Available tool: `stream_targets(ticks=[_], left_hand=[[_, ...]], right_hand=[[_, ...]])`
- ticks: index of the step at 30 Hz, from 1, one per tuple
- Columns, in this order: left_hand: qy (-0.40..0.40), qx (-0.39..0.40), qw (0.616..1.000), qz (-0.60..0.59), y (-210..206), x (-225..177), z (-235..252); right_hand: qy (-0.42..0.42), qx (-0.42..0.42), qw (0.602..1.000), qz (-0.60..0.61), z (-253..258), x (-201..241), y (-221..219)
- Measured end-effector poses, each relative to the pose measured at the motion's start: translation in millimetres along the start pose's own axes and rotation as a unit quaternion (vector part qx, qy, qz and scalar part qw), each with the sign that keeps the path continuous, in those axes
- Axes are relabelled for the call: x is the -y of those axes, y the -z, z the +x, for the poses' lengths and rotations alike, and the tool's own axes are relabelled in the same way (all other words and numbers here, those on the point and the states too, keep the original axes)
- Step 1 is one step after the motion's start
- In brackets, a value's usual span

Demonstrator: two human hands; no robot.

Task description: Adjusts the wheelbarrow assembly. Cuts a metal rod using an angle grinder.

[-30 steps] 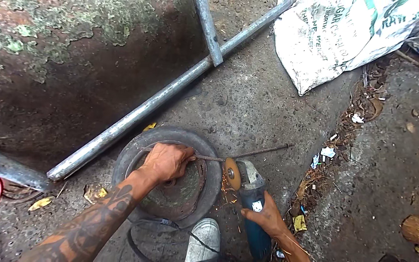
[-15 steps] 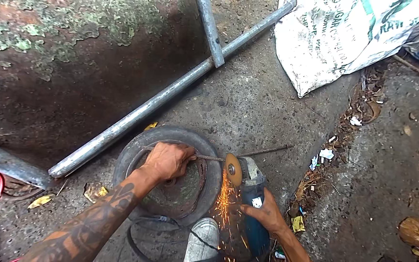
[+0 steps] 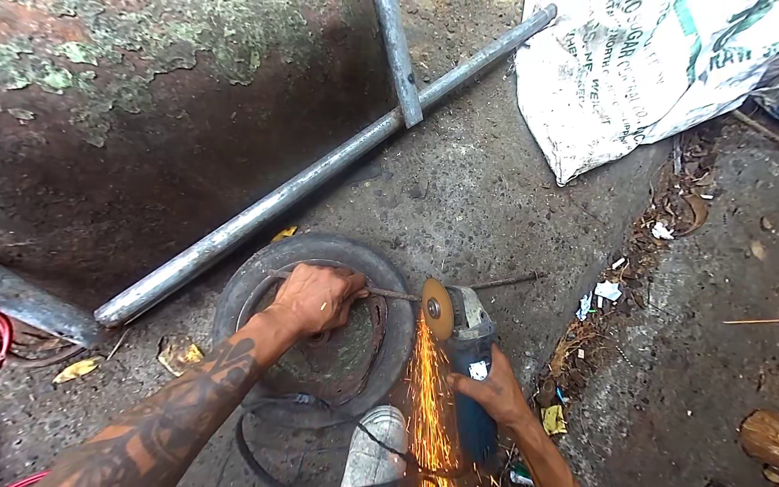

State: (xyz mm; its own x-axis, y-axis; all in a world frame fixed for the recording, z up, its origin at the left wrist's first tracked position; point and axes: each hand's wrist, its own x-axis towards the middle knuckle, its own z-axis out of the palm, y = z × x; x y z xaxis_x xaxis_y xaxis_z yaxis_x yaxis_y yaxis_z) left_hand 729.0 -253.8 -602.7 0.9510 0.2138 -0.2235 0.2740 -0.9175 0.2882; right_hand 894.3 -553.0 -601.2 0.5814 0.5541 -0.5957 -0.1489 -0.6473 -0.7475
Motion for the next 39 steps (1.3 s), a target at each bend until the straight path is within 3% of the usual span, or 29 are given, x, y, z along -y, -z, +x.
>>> stream_targets(ticks=[39], left_hand=[[0.013, 0.028, 1.0, -0.001, 3.4, -2.2, 0.9]], right_hand=[[-0.013, -0.002, 0.999, -0.038, -8.3, -15.1, 1.0]])
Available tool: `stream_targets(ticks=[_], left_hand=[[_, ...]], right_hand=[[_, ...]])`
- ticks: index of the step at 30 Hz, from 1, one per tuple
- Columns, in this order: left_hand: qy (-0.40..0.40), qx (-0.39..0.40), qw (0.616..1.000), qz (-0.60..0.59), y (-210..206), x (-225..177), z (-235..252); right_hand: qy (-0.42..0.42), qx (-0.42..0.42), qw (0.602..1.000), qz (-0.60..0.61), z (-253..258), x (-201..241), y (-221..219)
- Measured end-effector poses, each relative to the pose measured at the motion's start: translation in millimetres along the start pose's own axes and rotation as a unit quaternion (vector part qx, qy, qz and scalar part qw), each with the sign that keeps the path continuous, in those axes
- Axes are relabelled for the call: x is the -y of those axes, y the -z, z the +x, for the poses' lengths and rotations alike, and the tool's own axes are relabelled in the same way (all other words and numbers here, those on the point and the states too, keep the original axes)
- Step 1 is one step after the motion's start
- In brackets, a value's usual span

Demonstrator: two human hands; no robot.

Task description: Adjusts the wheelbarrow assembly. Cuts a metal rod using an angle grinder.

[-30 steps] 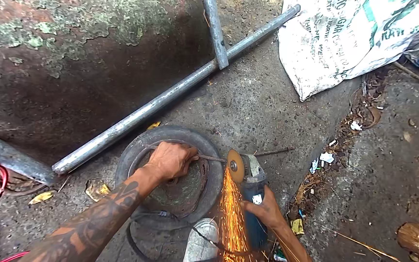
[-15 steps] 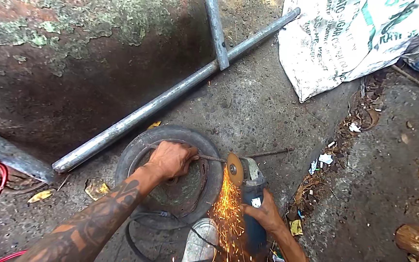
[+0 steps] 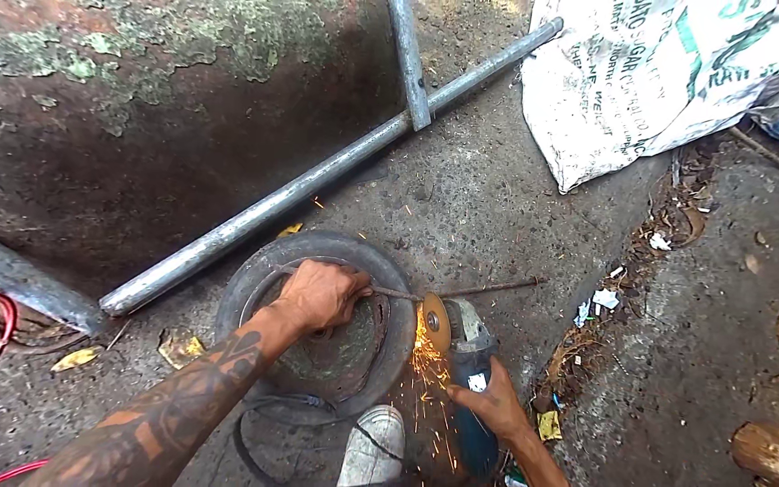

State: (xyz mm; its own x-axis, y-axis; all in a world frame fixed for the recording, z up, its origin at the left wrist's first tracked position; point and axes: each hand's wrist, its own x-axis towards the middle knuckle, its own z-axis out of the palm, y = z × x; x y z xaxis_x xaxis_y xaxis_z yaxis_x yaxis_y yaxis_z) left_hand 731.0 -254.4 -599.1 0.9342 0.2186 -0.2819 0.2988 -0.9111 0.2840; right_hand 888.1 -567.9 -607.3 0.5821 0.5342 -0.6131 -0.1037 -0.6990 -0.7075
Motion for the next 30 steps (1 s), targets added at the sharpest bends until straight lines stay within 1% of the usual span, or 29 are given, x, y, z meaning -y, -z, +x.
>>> stream_targets(ticks=[6, 13, 16, 20, 26, 30], left_hand=[[-0.004, -0.007, 1.0, -0.004, -2.2, 1.5, -0.1], [-0.003, 0.002, 1.0, -0.003, -1.7, 1.2, 0.9], [-0.005, -0.005, 1.0, -0.004, -2.1, 0.9, 0.9], [-0.006, -0.005, 1.0, -0.003, -1.4, 0.8, 0.3], [-0.002, -0.003, 1.0, 0.0, -1.4, 0.7, 0.3], [0.006, 0.016, 1.0, 0.002, 0.6, -0.9, 1.3]], right_hand=[[0.013, -0.002, 1.0, 0.015, 3.1, 8.5, 1.7], [0.031, 0.002, 0.999, 0.027, 8.4, 20.2, 3.0], [0.022, -0.004, 1.0, 0.019, 9.7, 20.9, 3.1], [0.027, -0.005, 1.0, -0.002, 8.8, 18.4, 3.6], [0.014, 0.0, 1.0, -0.001, 2.9, 12.1, 2.5], [0.004, 0.007, 1.0, -0.007, 7.3, -4.4, -3.5]])
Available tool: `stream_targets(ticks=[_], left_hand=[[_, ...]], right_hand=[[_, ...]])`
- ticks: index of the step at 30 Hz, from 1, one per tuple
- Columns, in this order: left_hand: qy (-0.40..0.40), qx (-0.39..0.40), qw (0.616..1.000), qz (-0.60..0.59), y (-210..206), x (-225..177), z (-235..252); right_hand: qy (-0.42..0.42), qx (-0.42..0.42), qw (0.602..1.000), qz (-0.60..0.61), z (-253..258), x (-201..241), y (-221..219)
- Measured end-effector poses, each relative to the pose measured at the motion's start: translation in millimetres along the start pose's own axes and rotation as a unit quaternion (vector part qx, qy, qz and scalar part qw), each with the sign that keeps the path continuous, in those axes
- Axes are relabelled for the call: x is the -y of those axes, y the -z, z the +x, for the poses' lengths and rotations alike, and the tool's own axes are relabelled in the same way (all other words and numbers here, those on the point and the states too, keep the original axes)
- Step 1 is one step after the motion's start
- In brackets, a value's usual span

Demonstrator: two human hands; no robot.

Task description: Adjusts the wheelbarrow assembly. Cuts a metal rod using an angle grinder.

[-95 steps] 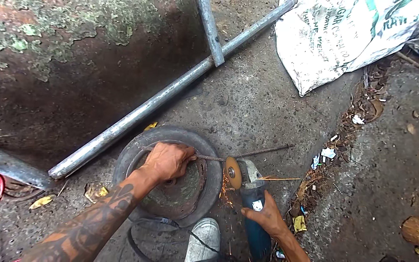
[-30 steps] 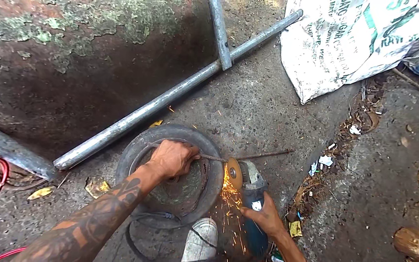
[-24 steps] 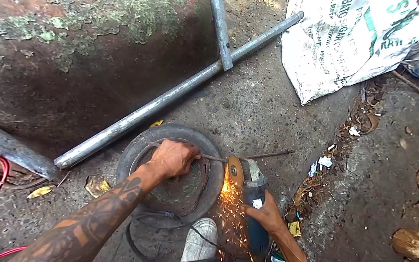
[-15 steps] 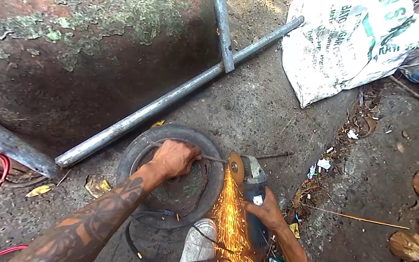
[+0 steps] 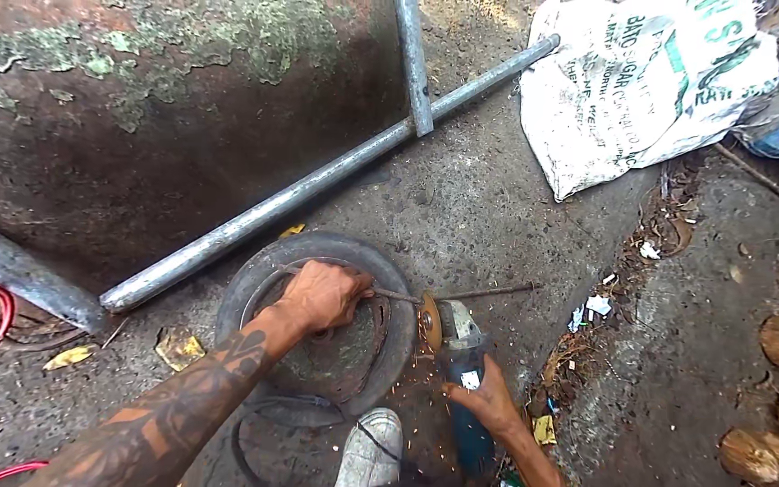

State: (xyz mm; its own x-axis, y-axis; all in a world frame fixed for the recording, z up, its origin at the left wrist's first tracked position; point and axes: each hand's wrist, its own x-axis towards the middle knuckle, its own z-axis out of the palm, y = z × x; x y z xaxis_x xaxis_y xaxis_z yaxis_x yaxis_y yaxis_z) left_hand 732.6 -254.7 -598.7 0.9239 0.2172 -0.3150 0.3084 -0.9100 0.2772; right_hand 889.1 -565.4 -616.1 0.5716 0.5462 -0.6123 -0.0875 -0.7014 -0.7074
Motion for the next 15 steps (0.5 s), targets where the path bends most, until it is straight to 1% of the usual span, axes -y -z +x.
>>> stream_targets(ticks=[3, 7, 12, 15], left_hand=[[0.005, 0.009, 1.0, -0.014, 0.3, 0.5, -0.6], [-0.006, -0.005, 1.0, -0.03, 0.5, 3.8, -2.1], [-0.008, -0.013, 1.0, -0.015, -1.2, 2.3, -0.4], [-0.001, 0.004, 1.0, -0.012, 2.0, 0.8, 0.1]], right_hand=[[-0.019, -0.002, 1.0, 0.012, -5.0, -7.0, -3.3], [-0.038, -0.013, 0.998, 0.057, -12.9, -8.9, -3.4], [-0.027, -0.013, 0.999, 0.027, -10.7, -4.8, -1.0], [-0.024, -0.008, 0.999, 0.019, -9.4, -0.7, -2.5]])
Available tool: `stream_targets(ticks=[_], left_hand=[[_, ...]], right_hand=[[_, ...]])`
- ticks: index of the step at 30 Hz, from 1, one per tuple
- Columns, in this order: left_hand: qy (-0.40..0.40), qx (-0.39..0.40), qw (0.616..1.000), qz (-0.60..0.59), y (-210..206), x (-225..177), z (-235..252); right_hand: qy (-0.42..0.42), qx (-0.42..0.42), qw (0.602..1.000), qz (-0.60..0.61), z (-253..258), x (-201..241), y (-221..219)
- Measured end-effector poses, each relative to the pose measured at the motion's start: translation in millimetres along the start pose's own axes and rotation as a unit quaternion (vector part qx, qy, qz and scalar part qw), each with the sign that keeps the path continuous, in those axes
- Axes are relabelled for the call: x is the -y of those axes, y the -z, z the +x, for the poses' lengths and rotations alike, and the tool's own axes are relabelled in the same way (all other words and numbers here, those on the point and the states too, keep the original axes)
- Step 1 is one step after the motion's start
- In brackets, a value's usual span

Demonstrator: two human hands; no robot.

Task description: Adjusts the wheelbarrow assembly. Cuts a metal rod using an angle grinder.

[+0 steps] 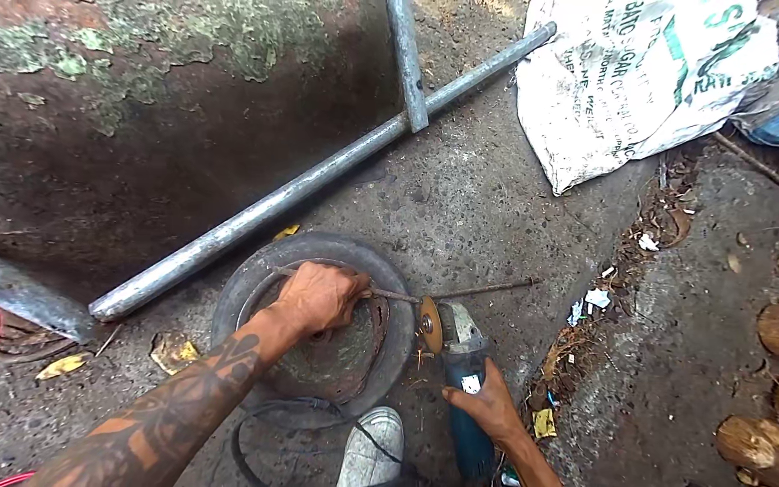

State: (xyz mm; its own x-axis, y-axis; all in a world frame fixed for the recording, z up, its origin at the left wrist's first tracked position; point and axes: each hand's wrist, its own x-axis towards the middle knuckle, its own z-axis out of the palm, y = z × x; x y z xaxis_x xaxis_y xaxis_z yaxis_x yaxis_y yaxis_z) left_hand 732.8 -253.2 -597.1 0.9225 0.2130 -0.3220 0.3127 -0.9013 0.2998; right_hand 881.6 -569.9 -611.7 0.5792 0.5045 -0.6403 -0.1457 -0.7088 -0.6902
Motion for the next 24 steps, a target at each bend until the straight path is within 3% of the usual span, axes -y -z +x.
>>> stream_targets(ticks=[24], left_hand=[[0.016, 0.035, 0.999, -0.001, 2.7, -2.9, 3.1]], right_hand=[[0.007, 0.004, 1.0, -0.027, 3.8, 11.4, 2.1]])
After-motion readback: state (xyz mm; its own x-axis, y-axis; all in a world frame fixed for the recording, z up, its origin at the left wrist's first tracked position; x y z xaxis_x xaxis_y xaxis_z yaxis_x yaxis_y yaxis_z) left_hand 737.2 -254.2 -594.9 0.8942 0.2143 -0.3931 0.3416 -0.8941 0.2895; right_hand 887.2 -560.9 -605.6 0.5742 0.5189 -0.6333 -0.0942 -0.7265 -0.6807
